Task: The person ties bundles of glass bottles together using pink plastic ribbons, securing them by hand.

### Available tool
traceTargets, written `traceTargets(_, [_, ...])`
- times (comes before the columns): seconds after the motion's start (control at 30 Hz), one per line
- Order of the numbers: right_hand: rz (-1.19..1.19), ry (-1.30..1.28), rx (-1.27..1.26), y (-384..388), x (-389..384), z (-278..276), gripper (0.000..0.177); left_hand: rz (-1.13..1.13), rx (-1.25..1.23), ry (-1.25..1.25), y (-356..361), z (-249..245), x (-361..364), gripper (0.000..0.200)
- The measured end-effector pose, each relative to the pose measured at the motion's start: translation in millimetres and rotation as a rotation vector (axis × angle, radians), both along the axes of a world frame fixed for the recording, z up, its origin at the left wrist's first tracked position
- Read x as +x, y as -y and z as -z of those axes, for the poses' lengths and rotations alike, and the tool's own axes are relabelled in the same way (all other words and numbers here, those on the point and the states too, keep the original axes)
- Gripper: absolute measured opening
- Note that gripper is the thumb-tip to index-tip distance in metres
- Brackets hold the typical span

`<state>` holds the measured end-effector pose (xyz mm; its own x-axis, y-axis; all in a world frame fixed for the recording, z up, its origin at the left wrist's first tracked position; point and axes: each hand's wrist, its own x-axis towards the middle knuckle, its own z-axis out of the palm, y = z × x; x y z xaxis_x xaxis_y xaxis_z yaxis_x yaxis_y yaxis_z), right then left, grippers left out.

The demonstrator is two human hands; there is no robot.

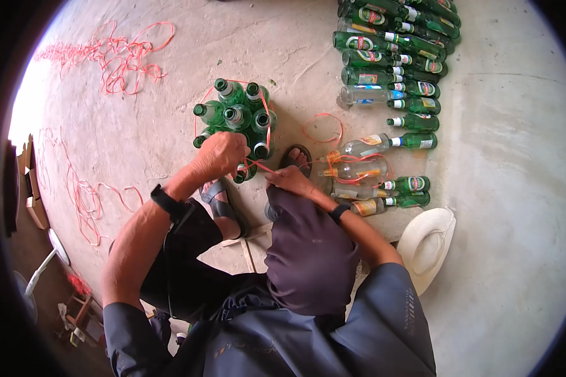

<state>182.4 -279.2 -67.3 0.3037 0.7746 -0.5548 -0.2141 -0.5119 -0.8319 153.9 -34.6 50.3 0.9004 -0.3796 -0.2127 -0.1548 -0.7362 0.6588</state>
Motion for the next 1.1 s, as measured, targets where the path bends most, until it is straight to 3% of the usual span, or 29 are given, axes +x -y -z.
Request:
traceTargets(0.07, [0.182, -0.121, -0.053, 13, 1, 5, 0.034, -0.258, 0.171, -0.110, 16, -6, -8, 0.024])
traceTargets(0.1, [0.184, -0.121, -0.050, 16, 4, 1, 0.034, -0.273, 0.150, -0.113, 20, -12, -10, 0.024])
traceTargets(0.17, [0.393, -0.360, -0.027, 20, 7, -5, 0.027, -0.306, 0.180, -0.193, 18, -12, -10, 0.025])
traceTargets(0.2, [0.397, -0.362, -0.024, 18, 7, -7, 0.027, -0.342, 0.207, -0.273, 17, -12, -10, 0.025])
traceTargets(0.37, [0.266, -0.368, -0.030, 14, 11, -5, 0.022, -0.354, 0.158, -0.184, 8, -2, -19, 0.024])
traceTargets(0.43, [0.268, -0.327, -0.025, 11, 14, -8, 0.020, -0.503, 0.046, -0.411, 9, -28, -14, 0.029])
traceTargets(0.6, [0.291, -0.271, -0.031, 9, 21, -20, 0.025, -0.626, -0.023, -0.425, 10, -33, -27, 0.019])
traceTargets(0.7, [0.230, -0.164, 0.004, 7, 25, -30, 0.026, -0.714, 0.086, -0.260, 16, -36, -35, 0.017])
traceTargets(0.93, [0.151, -0.052, 0.008, 5, 25, -44, 0.026, -0.787, 0.122, -0.230, 22, -33, -42, 0.012])
traceTargets(1.0, [0.157, -0.044, 0.021, 5, 24, -39, 0.025, -0.579, 0.232, 0.148, 20, -23, -47, 0.013])
traceTargets(1.1, [0.153, -0.045, 0.042, 6, 24, -35, 0.024, -0.569, 0.205, 0.220, 17, -16, -52, 0.016])
